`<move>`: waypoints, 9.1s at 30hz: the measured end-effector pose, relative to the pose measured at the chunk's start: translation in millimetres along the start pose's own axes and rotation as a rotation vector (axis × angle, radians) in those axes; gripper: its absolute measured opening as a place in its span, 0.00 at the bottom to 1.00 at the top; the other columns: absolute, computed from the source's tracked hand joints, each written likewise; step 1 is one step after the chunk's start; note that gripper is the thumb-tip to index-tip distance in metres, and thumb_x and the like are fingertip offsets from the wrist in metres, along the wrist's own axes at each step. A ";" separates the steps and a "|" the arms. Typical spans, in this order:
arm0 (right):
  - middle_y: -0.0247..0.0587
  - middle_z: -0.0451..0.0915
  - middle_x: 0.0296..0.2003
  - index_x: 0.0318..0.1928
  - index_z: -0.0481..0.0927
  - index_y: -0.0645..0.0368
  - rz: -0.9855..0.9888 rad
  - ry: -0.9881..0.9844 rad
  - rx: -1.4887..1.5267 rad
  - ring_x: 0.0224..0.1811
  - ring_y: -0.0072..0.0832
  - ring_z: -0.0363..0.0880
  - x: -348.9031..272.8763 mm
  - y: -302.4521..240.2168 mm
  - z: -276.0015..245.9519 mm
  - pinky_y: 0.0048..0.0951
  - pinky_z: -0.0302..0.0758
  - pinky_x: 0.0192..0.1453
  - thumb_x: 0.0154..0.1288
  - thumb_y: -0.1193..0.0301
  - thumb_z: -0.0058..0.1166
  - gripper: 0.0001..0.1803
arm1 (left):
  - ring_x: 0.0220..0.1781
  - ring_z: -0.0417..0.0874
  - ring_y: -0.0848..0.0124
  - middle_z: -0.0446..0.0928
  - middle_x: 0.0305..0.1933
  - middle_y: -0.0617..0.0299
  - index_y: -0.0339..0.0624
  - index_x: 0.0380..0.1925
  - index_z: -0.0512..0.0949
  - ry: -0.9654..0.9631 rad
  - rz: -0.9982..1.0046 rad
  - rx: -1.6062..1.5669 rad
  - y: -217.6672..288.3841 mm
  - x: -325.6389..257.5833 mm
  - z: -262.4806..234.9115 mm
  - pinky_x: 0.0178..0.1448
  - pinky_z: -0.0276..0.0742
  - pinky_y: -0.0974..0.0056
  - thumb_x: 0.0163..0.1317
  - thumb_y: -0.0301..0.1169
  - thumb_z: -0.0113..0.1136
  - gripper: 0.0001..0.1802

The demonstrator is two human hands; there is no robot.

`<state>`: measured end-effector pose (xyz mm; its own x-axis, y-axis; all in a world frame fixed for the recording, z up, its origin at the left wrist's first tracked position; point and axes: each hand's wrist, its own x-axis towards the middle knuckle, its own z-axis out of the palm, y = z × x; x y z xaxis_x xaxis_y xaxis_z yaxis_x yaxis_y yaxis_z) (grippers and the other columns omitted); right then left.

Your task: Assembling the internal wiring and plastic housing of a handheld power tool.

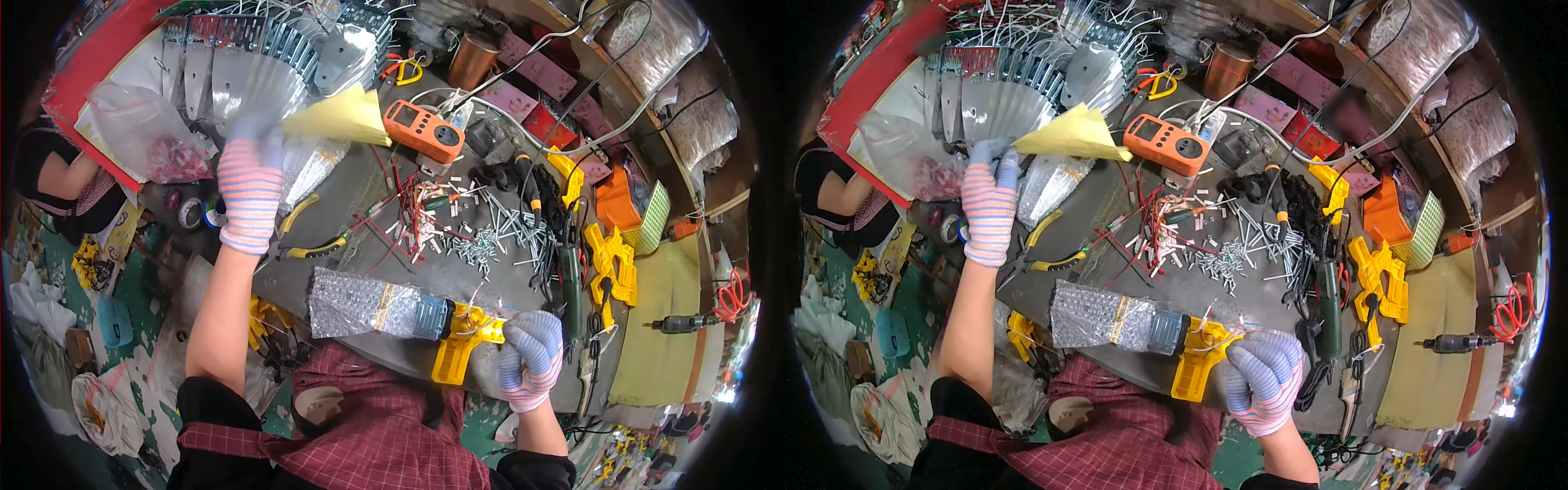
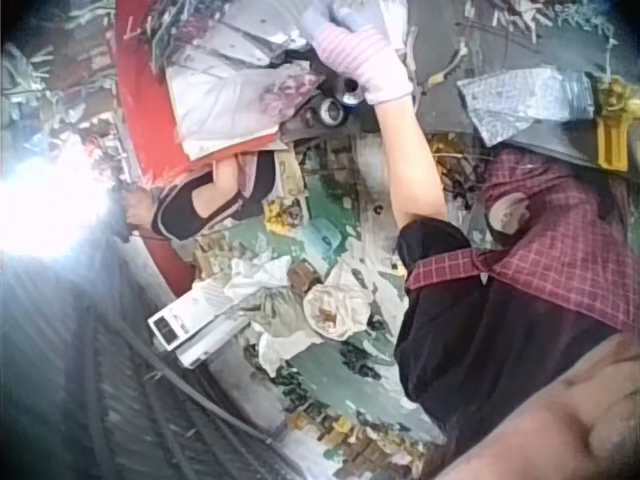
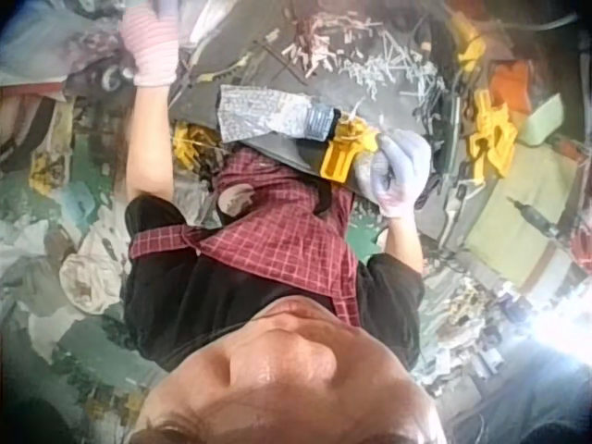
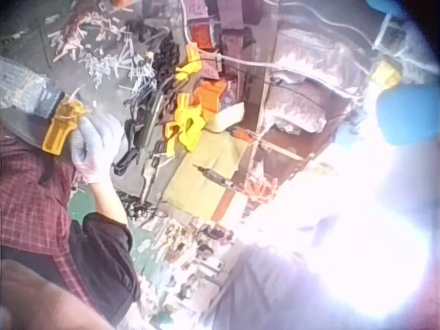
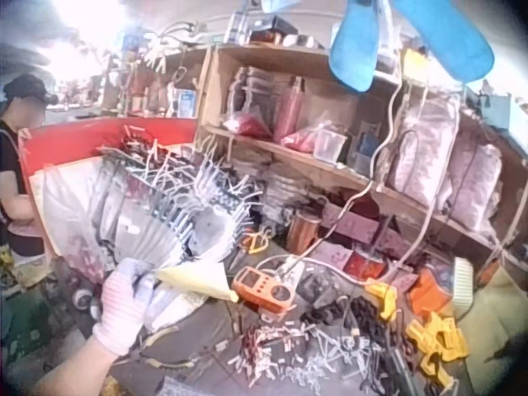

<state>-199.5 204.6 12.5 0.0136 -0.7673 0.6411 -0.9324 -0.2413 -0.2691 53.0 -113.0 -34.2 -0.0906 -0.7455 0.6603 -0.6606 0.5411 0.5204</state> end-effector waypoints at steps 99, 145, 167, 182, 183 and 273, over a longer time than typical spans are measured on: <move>0.41 0.84 0.42 0.45 0.84 0.50 -0.167 -0.317 0.580 0.43 0.41 0.83 89.5 -8.1 -57.7 0.38 0.80 0.44 0.44 0.81 0.58 0.24 | 0.53 0.80 0.55 0.73 0.59 0.44 0.42 0.70 0.56 -1.017 -0.377 -1.600 138.5 -129.5 -82.0 0.52 0.78 0.55 0.68 0.40 0.60 0.36; 0.29 0.72 0.15 0.46 0.81 0.64 1.405 0.206 1.453 0.10 0.16 0.62 -163.2 -16.6 -68.4 0.31 0.76 0.28 0.63 0.70 0.58 0.13 | 0.39 0.78 0.59 0.77 0.33 0.61 0.44 0.36 0.82 -0.841 0.579 -0.542 173.4 -145.7 -41.5 0.47 0.74 0.57 0.50 0.25 0.67 0.11; 0.27 0.59 0.13 0.59 0.73 0.66 1.254 0.869 1.188 0.16 0.18 0.59 -166.1 -12.1 -47.6 0.39 0.79 0.53 0.69 0.72 0.52 0.20 | 0.54 0.75 0.49 0.75 0.53 0.51 0.44 0.47 0.73 -0.839 0.680 -0.279 103.8 -139.2 0.8 0.58 0.69 0.49 0.41 0.45 0.77 0.34; 0.27 0.62 0.15 0.56 0.78 0.62 1.210 0.878 1.245 0.18 0.21 0.65 -137.9 12.3 -9.9 0.40 0.81 0.47 0.70 0.73 0.53 0.16 | 0.54 0.75 0.51 0.75 0.54 0.54 0.45 0.49 0.72 -0.813 0.659 -0.279 97.9 -142.1 -2.8 0.59 0.68 0.49 0.40 0.42 0.77 0.35; 0.27 0.62 0.15 0.56 0.78 0.62 1.213 0.882 1.242 0.18 0.21 0.65 -137.4 12.1 -9.7 0.40 0.81 0.47 0.70 0.73 0.53 0.16 | 0.54 0.75 0.51 0.75 0.54 0.54 0.45 0.50 0.72 -0.806 0.673 -0.295 98.1 -141.3 -2.3 0.59 0.68 0.49 0.40 0.42 0.77 0.36; 0.45 0.79 0.22 0.57 0.76 0.50 0.744 -0.418 0.380 0.20 0.44 0.79 -70.4 -20.1 45.3 0.44 0.77 0.26 0.68 0.64 0.47 0.19 | 0.52 0.75 0.50 0.73 0.53 0.50 0.44 0.39 0.71 -0.813 0.665 -0.339 107.7 -130.8 -2.3 0.57 0.71 0.44 0.45 0.43 0.75 0.27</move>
<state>-165.4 236.5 -59.8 -0.3417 -0.9363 -0.0808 -0.5739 0.2760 -0.7710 -4.6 43.7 -63.2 -0.8973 -0.2325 0.3752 -0.0709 0.9149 0.3974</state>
